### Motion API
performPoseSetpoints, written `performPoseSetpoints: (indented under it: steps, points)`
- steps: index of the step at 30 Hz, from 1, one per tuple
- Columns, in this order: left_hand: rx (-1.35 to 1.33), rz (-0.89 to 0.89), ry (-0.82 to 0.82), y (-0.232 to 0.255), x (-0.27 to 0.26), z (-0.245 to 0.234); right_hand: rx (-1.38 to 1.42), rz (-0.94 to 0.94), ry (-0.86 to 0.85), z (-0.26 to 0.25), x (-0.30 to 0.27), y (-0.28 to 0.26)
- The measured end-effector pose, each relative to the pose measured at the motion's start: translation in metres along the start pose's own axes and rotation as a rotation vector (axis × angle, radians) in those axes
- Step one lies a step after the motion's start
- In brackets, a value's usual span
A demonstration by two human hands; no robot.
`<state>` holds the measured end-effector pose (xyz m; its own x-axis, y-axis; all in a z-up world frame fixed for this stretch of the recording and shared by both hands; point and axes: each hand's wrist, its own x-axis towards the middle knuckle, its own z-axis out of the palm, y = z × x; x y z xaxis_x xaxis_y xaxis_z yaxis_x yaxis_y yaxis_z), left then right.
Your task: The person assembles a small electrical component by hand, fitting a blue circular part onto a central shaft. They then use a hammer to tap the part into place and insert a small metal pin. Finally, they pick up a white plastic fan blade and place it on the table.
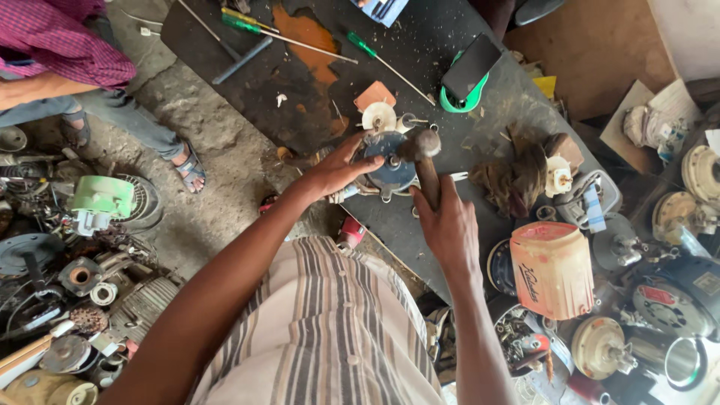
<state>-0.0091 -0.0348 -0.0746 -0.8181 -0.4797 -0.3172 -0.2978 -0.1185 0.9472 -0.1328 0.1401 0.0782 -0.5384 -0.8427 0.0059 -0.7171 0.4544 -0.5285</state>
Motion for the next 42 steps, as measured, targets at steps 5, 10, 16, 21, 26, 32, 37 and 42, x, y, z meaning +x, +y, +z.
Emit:
performPoseSetpoints:
  steps: [5, 10, 16, 21, 26, 32, 37, 42]
  points:
    - [-0.050, -0.039, -0.017, 0.004, -0.005, -0.002, 0.033, 0.206, 0.002, -0.004, -0.033, -0.007]
    - [0.041, -0.063, -0.033, 0.000, 0.005, -0.004, 0.027, 0.181, 0.010, -0.013, -0.049, -0.017]
    - [0.087, -0.069, -0.053, -0.016, 0.010, -0.001, -0.006, 0.207, -0.052, -0.007, -0.039, -0.024]
    - [0.006, -0.060, -0.076, -0.015, 0.008, -0.001, 0.040, 0.225, 0.007, -0.005, -0.042, -0.023]
    - [-0.042, -0.051, -0.043, -0.010, 0.008, 0.001, -0.005, 0.203, -0.015, 0.002, -0.036, -0.018]
    - [-0.033, 0.046, 0.035, -0.015, 0.006, 0.011, 0.054, 0.163, 0.089, -0.005, -0.026, -0.012]
    - [-0.066, 0.095, 0.085, -0.019, -0.012, 0.019, 0.040, 0.090, 0.058, 0.001, -0.011, -0.018]
    - [0.023, -0.015, 0.035, -0.016, -0.019, 0.015, 0.076, 0.101, 0.055, -0.003, -0.020, -0.018]
